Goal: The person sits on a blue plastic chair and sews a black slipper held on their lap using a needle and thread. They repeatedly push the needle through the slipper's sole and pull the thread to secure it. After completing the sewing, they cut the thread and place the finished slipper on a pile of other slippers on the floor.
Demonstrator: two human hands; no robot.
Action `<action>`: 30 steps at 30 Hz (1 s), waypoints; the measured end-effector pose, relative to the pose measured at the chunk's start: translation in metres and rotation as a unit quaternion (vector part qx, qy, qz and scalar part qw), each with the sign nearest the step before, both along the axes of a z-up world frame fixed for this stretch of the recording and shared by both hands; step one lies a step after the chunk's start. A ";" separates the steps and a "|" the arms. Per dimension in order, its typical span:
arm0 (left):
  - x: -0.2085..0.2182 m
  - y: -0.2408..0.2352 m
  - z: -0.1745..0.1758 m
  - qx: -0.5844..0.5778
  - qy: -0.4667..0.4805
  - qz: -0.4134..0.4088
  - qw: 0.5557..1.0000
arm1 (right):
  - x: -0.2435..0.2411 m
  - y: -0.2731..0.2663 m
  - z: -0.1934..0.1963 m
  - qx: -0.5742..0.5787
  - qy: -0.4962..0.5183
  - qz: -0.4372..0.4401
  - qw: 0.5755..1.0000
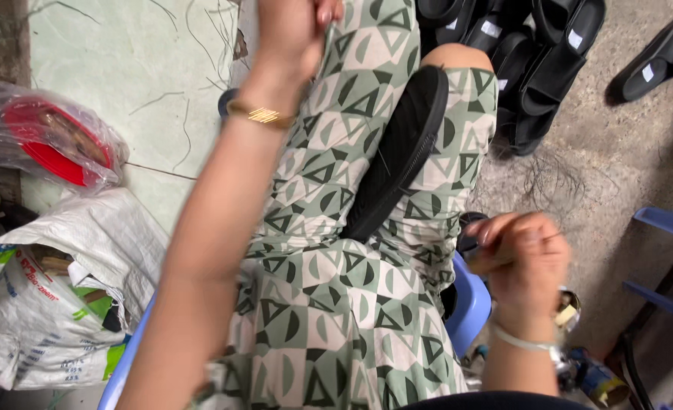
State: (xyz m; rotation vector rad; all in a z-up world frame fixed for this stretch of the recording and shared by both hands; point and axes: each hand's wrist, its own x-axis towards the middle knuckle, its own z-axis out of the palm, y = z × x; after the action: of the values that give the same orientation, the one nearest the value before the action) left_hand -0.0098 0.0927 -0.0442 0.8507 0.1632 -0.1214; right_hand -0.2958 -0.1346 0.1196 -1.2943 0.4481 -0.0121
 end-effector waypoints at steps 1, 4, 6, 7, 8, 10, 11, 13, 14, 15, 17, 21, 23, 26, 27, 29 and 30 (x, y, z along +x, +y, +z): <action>-0.004 0.037 0.028 0.002 -0.006 0.000 1.000 | 0.006 -0.007 0.009 0.002 -0.006 0.000 1.000; -0.017 0.127 0.060 0.247 0.044 -0.289 0.924 | 0.011 -0.019 0.032 -0.315 0.045 0.022 0.948; -0.020 0.171 0.018 0.864 -0.101 -0.153 0.469 | 0.014 -0.016 0.041 -0.527 0.000 0.188 0.829; -0.037 0.142 0.047 0.865 -0.096 -0.151 0.468 | 0.022 -0.009 0.039 -0.525 -0.003 0.193 0.829; -0.053 0.114 0.076 0.731 -0.136 -0.185 0.642 | 0.030 -0.001 0.038 -0.563 -0.028 0.291 0.773; -0.082 0.070 0.109 0.557 -0.168 -0.210 0.785 | 0.037 0.011 0.035 -0.592 -0.049 0.387 0.705; -0.094 0.055 0.114 0.561 -0.273 -0.309 0.718 | 0.041 0.014 0.032 -0.610 -0.002 0.423 0.670; -0.111 0.036 0.118 0.550 -0.365 -0.400 0.635 | 0.047 0.019 0.030 -0.623 0.045 0.460 0.631; -0.116 0.031 0.115 0.576 -0.387 -0.398 0.600 | 0.049 0.019 0.030 -0.621 0.039 0.456 0.636; -0.121 0.025 0.113 0.599 -0.409 -0.396 0.563 | 0.050 0.020 0.030 -0.620 0.034 0.450 0.642; -0.120 0.024 0.108 0.603 -0.411 -0.392 0.560 | 0.049 0.019 0.028 -0.622 0.043 0.455 0.636; -0.118 0.024 0.105 0.606 -0.423 -0.380 0.556 | 0.048 0.019 0.030 -0.641 0.037 0.451 0.620; -0.116 0.023 0.107 0.606 -0.422 -0.382 0.556 | 0.049 0.021 0.032 -0.660 0.030 0.450 0.600; -0.118 0.021 0.106 0.617 -0.422 -0.377 0.548 | 0.054 0.030 0.045 -0.706 0.042 0.463 0.535; -0.118 0.019 0.106 0.627 -0.426 -0.369 0.538 | 0.056 0.034 0.050 -0.732 0.062 0.472 0.488; -0.120 0.014 0.107 0.641 -0.428 -0.364 0.523 | 0.059 0.038 0.054 -0.756 0.058 0.474 0.447; -0.121 0.011 0.108 0.655 -0.428 -0.359 0.510 | 0.061 0.040 0.057 -0.779 0.054 0.476 0.405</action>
State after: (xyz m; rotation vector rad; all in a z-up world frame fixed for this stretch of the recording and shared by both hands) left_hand -0.1310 0.1039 0.0643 2.3879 -1.2730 -0.3534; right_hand -0.2351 -0.0950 0.1765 -3.3130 -0.5707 0.8331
